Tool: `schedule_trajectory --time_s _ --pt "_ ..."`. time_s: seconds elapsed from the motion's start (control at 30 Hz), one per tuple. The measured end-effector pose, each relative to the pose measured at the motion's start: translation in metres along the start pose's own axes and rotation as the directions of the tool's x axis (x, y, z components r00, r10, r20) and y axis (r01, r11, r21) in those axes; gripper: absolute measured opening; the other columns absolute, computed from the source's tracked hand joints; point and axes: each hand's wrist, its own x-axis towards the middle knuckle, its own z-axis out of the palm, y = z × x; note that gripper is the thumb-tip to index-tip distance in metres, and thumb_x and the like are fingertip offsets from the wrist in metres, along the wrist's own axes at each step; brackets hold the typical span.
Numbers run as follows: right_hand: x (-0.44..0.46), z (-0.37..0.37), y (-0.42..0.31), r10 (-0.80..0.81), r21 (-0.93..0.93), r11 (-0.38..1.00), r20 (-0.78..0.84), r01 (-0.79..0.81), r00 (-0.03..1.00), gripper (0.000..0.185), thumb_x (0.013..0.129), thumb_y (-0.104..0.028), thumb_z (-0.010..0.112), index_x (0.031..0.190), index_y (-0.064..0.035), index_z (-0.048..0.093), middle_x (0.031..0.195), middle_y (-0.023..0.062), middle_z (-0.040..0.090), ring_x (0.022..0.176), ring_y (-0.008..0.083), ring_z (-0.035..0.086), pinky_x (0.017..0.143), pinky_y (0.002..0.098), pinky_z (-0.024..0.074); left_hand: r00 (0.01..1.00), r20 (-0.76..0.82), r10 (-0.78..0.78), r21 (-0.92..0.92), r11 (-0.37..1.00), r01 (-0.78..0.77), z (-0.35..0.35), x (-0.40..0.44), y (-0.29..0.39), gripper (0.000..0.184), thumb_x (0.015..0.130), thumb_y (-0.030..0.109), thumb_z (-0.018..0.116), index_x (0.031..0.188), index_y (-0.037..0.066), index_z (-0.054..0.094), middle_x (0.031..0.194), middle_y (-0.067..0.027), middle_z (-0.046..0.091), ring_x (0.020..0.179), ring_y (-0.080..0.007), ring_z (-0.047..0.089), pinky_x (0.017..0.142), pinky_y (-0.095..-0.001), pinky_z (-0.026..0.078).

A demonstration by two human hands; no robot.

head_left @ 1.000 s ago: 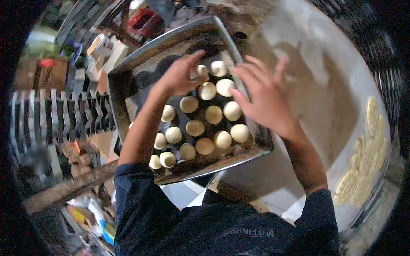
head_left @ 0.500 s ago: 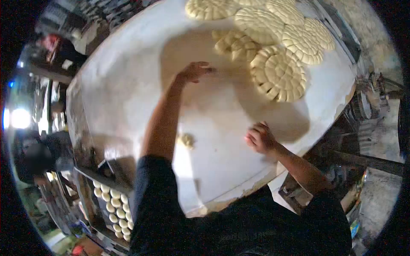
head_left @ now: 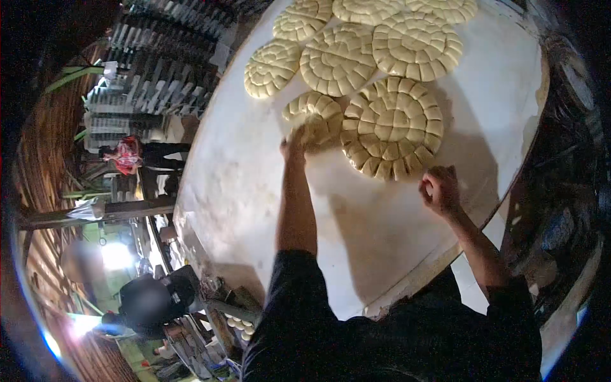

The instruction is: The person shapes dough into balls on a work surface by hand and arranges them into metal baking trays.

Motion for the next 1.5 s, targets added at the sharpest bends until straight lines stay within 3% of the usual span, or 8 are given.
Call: schedule_trajectory --time_s 0.07,0.27,0.6,0.87,1.13,1.33,1.4,1.5 --pt "0.006 -0.008 -0.003 0.005 0.084 0.996 0.0 -0.005 1.0 0.012 0.068 -0.011 0.066 0.07 -0.0093 0.054 0.067 0.0078 0.055 0.068 0.0293 0.056 0.073 0.0405 0.0408 0.97 -0.242 0.019 0.101 0.995 0.006 -0.028 -0.053 -0.012 0.071 0.075 0.022 0.082 0.129 -0.001 0.043 0.106 -0.0128 0.063 0.085 -0.0242 0.065 0.061 -0.0308 0.053" --pt "-0.004 0.013 0.007 -0.008 0.159 0.987 -0.153 0.033 0.988 0.012 0.072 -0.014 0.069 0.071 -0.0066 0.059 0.061 0.007 0.058 0.056 0.0205 0.058 0.057 0.0349 0.0453 0.855 -0.498 0.149 0.098 0.989 -0.115 -0.109 -0.237 -0.036 0.06 0.072 0.016 0.085 0.11 0.008 0.04 0.098 -0.0096 0.054 0.084 -0.0162 0.054 0.066 -0.0299 0.049" --pt "-0.168 0.147 -0.18 -0.299 0.304 0.941 0.54 0.149 0.787 0.044 0.092 -0.044 0.054 0.105 -0.0017 0.056 0.093 0.0177 0.065 0.083 0.0267 0.064 0.072 0.0382 0.0509 0.982 0.013 0.19 -0.435 0.885 -0.166 -0.188 -0.433 -0.095 0.035 0.094 0.026 0.058 0.123 0.007 0.055 0.116 -0.0085 0.06 0.109 -0.0208 0.057 0.093 -0.0357 0.047" --pt "-0.184 0.117 -0.255 0.294 0.566 0.476 0.619 -0.673 0.728 0.043 0.08 -0.02 0.078 0.104 -0.0075 0.045 0.089 0.0088 0.056 0.077 0.0162 0.06 0.065 0.0334 0.0506 0.976 -0.039 0.213 0.209 0.957 -0.2 -0.259 -0.488 -0.053 0.031 0.088 0.025 0.072 0.107 0.004 0.061 0.094 -0.003 0.064 0.084 -0.0113 0.06 0.069 -0.0268 0.049" --pt "-0.15 0.117 -0.115 0.135 0.744 0.668 -0.119 -0.002 0.984 0.03 0.089 -0.026 0.068 0.099 -0.0046 0.05 0.077 0.0005 0.051 0.071 0.0121 0.047 0.066 0.0286 0.0422 0.795 -0.318 0.516 0.396 0.834 -0.384 -0.245 -0.503 -0.109 0.021 0.095 0.019 0.06 0.108 0.004 0.055 0.095 -0.0132 0.062 0.086 -0.0218 0.063 0.075 -0.0313 0.049" --pt "-0.09 0.028 -0.064 0.194 0.518 0.793 0.284 -0.321 0.939 0.031 0.088 -0.035 0.064 0.091 -0.0062 0.054 0.088 0.0069 0.052 0.082 0.0194 0.049 0.079 0.0364 0.0417 0.837 -0.147 0.528 0.861 0.484 -0.154 -0.295 -0.503 -0.09 0.031 0.092 0.032 0.059 0.111 0.008 0.057 0.109 -0.0129 0.054 0.095 -0.031 0.051 0.082 -0.0402 0.043" --pt "-0.066 0.017 -0.053 -0.719 0.269 0.673 0.457 0.689 0.523 0.023 0.083 -0.028 0.064 0.087 -0.0067 0.058 0.09 0.0139 0.053 0.083 0.0294 0.051 0.082 0.0474 0.0401 0.906 0.002 0.422 0.985 0.156 -0.075 -0.314 -0.476 -0.086 0.035 0.082 0.034 0.067 0.105 0.008 0.06 0.102 -0.013 0.058 0.099 -0.0331 0.051 0.089 -0.0469 0.039" --pt "-0.014 0.064 -0.065 -0.768 0.143 0.579 0.428 0.803 0.477 0.023 0.07 -0.023 0.065 0.077 -0.0043 0.053 0.091 0.016 0.048 0.088 0.0368 0.044 0.082 0.0507 0.0367 0.856 0.035 0.516 0.998 0.024 -0.055 -0.284 -0.416 -0.04 0.038 0.073 0.034 0.075 0.097 0.009 0.061 0.098 -0.0129 0.058 0.099 -0.036 0.05 0.091 -0.0498 0.036"
